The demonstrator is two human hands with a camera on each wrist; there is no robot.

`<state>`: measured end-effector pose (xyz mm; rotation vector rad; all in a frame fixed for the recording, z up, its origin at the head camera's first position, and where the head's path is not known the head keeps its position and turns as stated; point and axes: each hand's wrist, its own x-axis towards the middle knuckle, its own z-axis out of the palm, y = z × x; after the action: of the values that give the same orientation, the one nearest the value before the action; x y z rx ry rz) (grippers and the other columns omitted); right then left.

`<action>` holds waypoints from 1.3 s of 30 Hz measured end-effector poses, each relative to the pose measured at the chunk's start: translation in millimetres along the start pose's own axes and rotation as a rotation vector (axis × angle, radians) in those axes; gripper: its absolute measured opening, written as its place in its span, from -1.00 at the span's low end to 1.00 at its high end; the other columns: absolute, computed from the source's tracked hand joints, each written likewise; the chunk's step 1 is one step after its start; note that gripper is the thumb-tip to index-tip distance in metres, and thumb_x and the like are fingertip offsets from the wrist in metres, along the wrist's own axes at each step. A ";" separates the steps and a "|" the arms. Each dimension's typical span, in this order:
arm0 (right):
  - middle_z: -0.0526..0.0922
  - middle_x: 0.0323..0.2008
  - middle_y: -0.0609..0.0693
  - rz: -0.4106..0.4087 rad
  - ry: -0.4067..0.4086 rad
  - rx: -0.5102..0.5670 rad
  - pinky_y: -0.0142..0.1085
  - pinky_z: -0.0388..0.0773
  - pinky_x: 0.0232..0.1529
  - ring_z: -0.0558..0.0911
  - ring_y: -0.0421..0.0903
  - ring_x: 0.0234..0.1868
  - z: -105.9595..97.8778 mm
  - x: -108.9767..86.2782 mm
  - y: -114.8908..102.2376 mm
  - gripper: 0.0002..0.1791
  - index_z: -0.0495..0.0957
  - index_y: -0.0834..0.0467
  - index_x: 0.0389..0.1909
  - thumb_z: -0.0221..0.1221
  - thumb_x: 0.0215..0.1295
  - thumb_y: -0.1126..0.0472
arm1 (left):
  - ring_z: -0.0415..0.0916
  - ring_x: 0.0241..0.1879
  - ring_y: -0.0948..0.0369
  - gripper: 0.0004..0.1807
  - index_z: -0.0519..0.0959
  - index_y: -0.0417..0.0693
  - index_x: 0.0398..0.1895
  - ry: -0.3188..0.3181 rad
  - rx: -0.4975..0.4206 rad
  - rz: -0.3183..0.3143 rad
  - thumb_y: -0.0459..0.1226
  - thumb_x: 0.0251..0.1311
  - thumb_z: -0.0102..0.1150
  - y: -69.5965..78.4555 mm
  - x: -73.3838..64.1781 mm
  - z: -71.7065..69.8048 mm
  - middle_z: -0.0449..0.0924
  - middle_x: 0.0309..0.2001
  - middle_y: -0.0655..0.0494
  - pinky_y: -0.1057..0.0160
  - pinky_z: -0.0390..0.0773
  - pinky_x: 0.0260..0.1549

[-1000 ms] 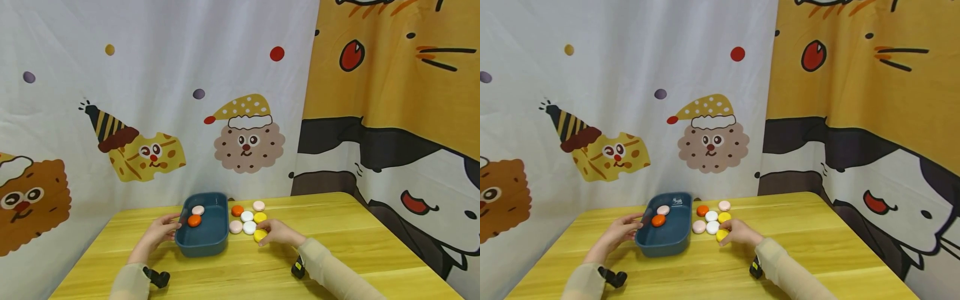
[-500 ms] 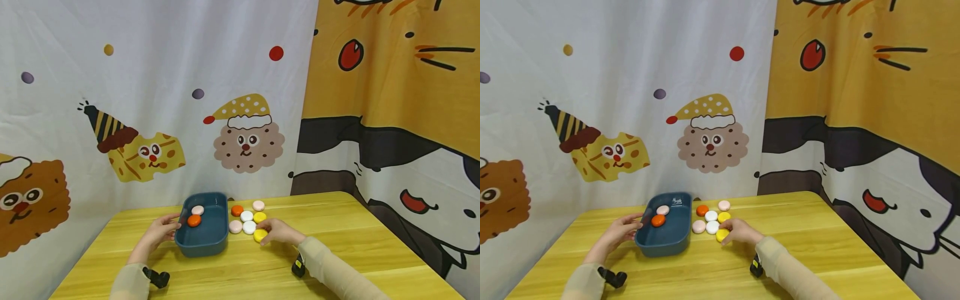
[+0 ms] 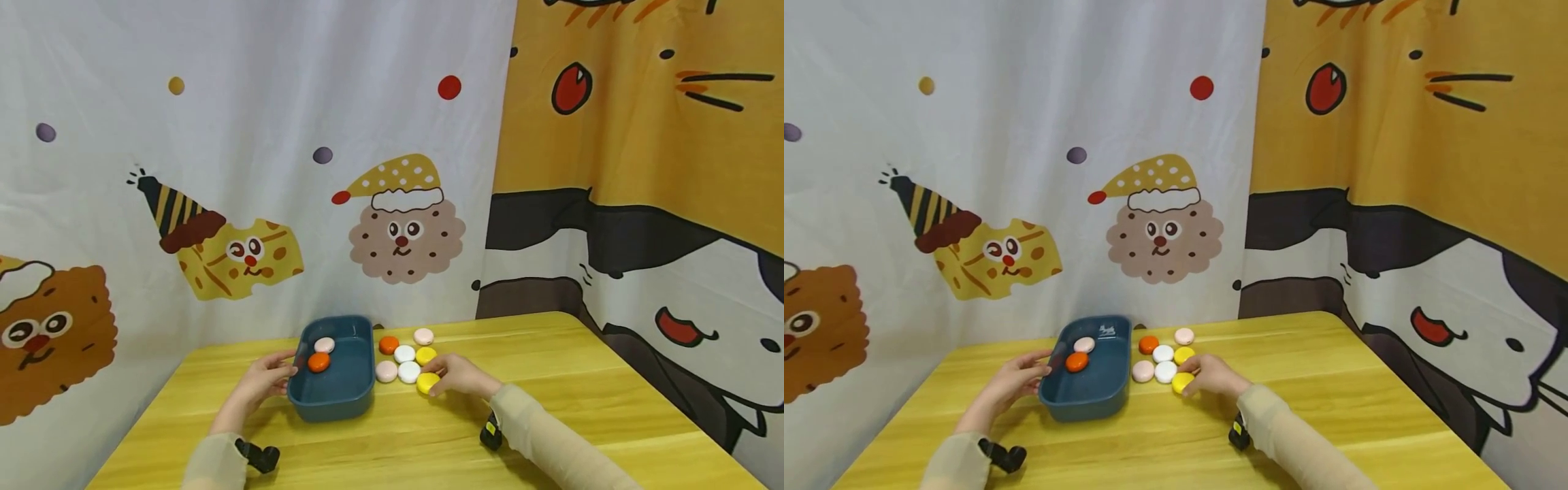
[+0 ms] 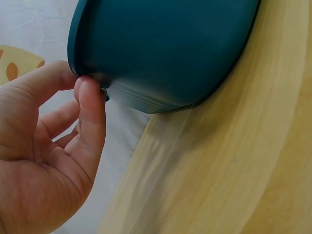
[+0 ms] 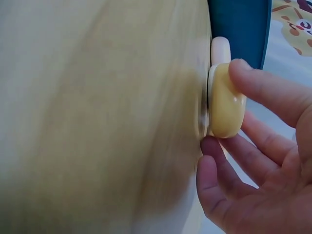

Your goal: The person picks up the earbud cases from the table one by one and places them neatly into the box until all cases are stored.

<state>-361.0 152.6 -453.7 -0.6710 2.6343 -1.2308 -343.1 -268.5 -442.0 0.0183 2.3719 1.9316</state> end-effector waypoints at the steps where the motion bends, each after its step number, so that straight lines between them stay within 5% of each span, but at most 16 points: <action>1: 0.66 -0.09 0.02 -0.001 0.006 -0.003 -0.08 0.52 -0.01 0.59 0.01 -0.08 -0.5 0.0 0.7 -0.54 0.66 0.20 -0.07 0.47 -0.09 0.31 | 0.47 -0.51 0.18 -0.38 0.29 -0.33 0.36 0.005 -0.002 -0.001 -0.37 0.24 0.17 -0.5 -0.3 0.3 0.51 -0.09 -0.23 0.25 0.59 -0.47; 11: 0.64 -0.05 0.04 0.046 0.060 -0.009 -0.10 0.53 -0.04 0.59 0.03 -0.07 -10.9 -0.2 -6.3 -0.47 0.64 0.16 0.00 0.47 -0.10 0.27 | 0.47 -0.48 0.17 -0.37 0.27 -0.35 0.37 0.011 0.007 0.006 -0.37 0.24 0.17 -3.5 -4.3 -1.3 0.50 -0.01 -0.28 0.26 0.59 -0.48; 18: 0.64 -0.03 0.13 -0.059 0.056 0.028 -0.10 0.55 -0.05 0.60 0.04 -0.10 -30.4 1.3 -18.8 -0.46 0.60 0.32 0.04 0.44 -0.04 0.31 | 0.48 -0.48 0.15 -0.39 0.29 -0.33 0.36 0.035 -0.001 0.001 -0.37 0.24 0.17 -5.4 -6.5 -0.5 0.51 -0.01 -0.28 0.26 0.59 -0.48; 39: 0.62 0.02 0.16 -0.063 0.043 -0.008 -0.10 0.57 -0.05 0.59 0.14 -0.01 -63.9 11.0 -46.2 -0.44 0.59 0.28 0.09 0.44 0.02 0.21 | 0.48 -0.51 0.16 -0.39 0.30 -0.35 0.35 0.032 0.017 -0.003 -0.38 0.23 0.17 1.8 -0.9 4.3 0.50 -0.01 -0.31 0.26 0.59 -0.50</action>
<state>-376.1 165.6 -376.7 -0.7424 2.6728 -1.2661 -342.0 -264.0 -441.0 -0.0150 2.4067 1.9253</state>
